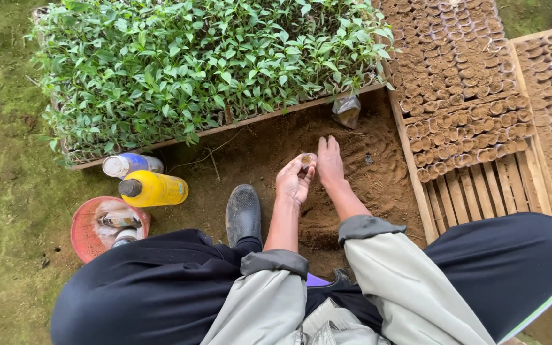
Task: Filling small biodegradable planting tubes with soil and arranging them in a tray for seedlings.
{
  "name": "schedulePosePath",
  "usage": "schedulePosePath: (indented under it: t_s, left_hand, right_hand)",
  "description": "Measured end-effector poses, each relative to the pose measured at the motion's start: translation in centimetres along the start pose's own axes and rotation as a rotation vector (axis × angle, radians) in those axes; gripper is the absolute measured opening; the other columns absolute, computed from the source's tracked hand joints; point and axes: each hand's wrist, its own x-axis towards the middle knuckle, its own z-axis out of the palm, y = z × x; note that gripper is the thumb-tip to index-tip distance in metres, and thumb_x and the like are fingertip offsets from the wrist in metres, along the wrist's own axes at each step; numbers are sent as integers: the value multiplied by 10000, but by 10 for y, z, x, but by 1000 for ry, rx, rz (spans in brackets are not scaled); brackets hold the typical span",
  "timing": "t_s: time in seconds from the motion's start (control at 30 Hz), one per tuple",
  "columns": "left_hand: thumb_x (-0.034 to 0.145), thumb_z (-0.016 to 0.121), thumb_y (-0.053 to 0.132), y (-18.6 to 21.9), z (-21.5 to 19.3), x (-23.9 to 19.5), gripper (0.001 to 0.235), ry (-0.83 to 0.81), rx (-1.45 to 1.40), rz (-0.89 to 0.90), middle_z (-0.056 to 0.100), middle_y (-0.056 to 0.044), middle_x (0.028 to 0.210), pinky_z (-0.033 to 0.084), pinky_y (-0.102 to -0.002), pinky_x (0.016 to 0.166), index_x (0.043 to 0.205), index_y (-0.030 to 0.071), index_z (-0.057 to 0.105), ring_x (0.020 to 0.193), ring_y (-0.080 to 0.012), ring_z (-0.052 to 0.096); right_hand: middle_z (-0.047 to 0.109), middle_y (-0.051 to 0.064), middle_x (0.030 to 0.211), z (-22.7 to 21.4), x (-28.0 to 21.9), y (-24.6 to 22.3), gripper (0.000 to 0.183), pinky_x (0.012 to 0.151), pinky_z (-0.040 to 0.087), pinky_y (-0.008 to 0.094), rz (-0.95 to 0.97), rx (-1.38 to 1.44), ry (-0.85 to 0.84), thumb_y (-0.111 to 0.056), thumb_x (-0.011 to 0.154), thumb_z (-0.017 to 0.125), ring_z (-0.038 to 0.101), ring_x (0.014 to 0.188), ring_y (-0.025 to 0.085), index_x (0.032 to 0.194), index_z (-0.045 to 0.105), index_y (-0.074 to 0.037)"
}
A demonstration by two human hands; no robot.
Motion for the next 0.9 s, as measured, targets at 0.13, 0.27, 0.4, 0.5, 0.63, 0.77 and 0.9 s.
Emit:
schedulePosePath:
  t_s: [0.13, 0.27, 0.4, 0.5, 0.63, 0.77, 0.9]
  left_hand:
    - [1010, 592, 72, 4, 8, -3, 203, -15, -7, -10, 747, -253, 1024, 695, -319, 712, 1162, 0, 705, 814, -284, 777]
    - [1005, 596, 67, 5, 13, -8, 204, -70, -16, -18, 740, -276, 1071, 696, -315, 693, 1161, -5, 706, 808, -298, 783]
    - [1007, 605, 72, -1, 11, 0, 195, -112, -25, -11, 736, -279, 1098, 701, -353, 727, 1154, 6, 715, 827, -317, 787]
    - [1012, 597, 93, 5, 20, -19, 195, -141, 3, 2, 741, -267, 1095, 700, -362, 730, 1149, 19, 714, 824, -307, 787]
    - [983, 656, 92, 3, 25, -22, 187, -139, 37, 13, 744, -265, 1079, 697, -385, 738, 1137, 17, 731, 828, -319, 789]
    - [1013, 604, 104, 0, 24, -19, 210, -143, 38, 30, 739, -263, 1105, 696, -390, 759, 1166, 18, 719, 861, -320, 785]
    - [1028, 567, 96, -6, 20, -12, 236, -135, 50, 50, 733, -272, 1117, 695, -413, 782, 1197, 12, 709, 894, -345, 778]
  right_hand:
    - [440, 417, 1354, -15, -29, -31, 612, 1061, 492, 578, -57, 93, -70, -25, 868, 701, 481, 1293, 572, 1398, 460, 163]
    - [521, 324, 1261, -9, -69, -46, 560, 982, 478, 507, -183, -131, -108, -96, 817, 650, 508, 1160, 462, 1318, 532, 124]
    - [625, 205, 1140, -4, -102, -55, 535, 881, 461, 415, -326, -427, -147, -188, 750, 586, 545, 990, 320, 1215, 625, 74]
    - [654, 206, 1014, 11, -112, -52, 342, 751, 520, 384, -209, -342, -202, -103, 793, 580, 637, 880, 319, 1069, 707, 55]
    - [757, 138, 788, 88, -94, 33, 152, 565, 608, 474, 440, 77, -349, -236, 786, 747, 766, 733, 372, 901, 823, -170]
    - [748, 87, 765, -6, -78, 13, 165, 553, 573, 351, 700, 569, -140, -105, 756, 740, 702, 658, 250, 861, 794, -219]
    - [722, 111, 759, -108, -55, -23, 143, 415, 547, 231, 696, 1141, 33, 22, 834, 743, 646, 487, 137, 969, 739, -23]
